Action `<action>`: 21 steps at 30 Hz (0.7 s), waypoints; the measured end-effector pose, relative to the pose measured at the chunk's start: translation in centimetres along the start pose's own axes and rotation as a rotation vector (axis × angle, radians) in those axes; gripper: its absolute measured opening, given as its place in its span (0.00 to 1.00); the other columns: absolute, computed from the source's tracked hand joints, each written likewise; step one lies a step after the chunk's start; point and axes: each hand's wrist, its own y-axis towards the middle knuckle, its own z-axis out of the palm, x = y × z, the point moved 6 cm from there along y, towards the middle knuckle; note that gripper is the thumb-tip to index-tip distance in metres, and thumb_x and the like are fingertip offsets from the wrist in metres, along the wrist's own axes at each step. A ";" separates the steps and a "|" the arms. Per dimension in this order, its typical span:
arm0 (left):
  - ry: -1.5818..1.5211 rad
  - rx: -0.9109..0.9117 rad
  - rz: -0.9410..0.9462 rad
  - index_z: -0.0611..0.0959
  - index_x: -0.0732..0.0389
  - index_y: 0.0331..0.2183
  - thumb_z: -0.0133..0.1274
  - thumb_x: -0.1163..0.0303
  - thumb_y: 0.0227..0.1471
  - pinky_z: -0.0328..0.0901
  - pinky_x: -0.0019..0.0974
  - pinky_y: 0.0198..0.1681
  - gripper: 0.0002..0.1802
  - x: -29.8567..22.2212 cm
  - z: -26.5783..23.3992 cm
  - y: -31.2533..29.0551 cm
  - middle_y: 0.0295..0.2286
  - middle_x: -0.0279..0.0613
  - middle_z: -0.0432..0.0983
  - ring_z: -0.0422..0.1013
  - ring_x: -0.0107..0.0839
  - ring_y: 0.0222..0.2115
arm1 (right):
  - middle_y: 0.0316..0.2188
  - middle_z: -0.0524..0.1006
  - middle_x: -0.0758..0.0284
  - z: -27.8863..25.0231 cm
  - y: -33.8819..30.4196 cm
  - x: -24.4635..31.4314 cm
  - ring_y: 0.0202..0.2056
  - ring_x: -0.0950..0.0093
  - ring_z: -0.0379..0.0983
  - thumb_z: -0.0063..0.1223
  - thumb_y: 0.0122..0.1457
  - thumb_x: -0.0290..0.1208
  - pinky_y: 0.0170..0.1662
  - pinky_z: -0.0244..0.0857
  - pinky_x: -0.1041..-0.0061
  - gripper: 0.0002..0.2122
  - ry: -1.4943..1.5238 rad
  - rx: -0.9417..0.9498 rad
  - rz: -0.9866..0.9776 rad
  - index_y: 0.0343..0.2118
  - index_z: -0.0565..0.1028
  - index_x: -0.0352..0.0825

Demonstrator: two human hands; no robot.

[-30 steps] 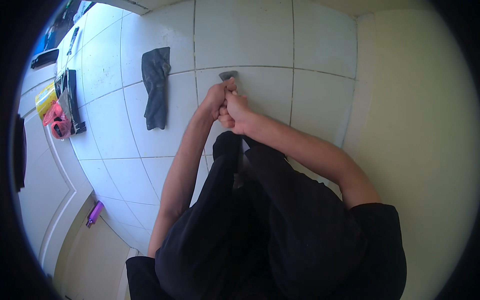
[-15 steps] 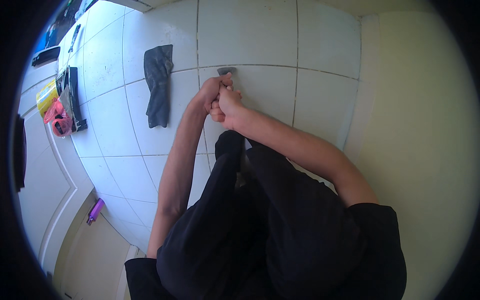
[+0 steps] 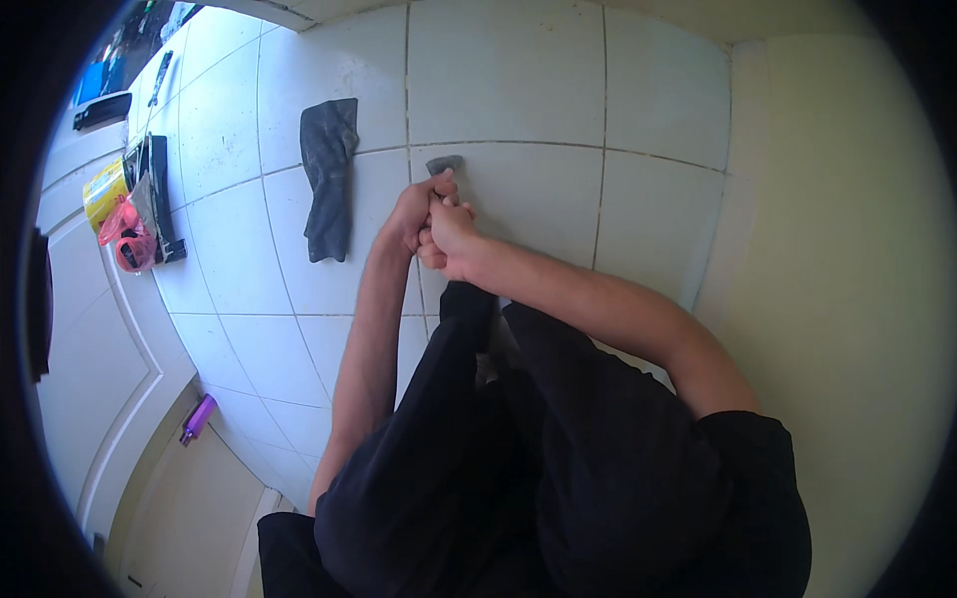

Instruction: The person scrapes the grout and surface of floor tiles using a putty knife and wipes the area with a cloth.

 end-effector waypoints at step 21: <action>0.147 0.083 -0.094 0.68 0.55 0.22 0.43 0.56 0.65 0.69 0.36 0.21 0.21 1.0 4.2 -0.7 0.17 0.37 0.68 0.76 0.36 0.25 | 0.10 0.50 0.78 -3.4 -0.7 0.3 0.09 0.84 0.39 0.35 0.68 0.57 0.12 0.31 0.77 0.25 0.036 -0.054 -0.070 0.17 0.57 0.45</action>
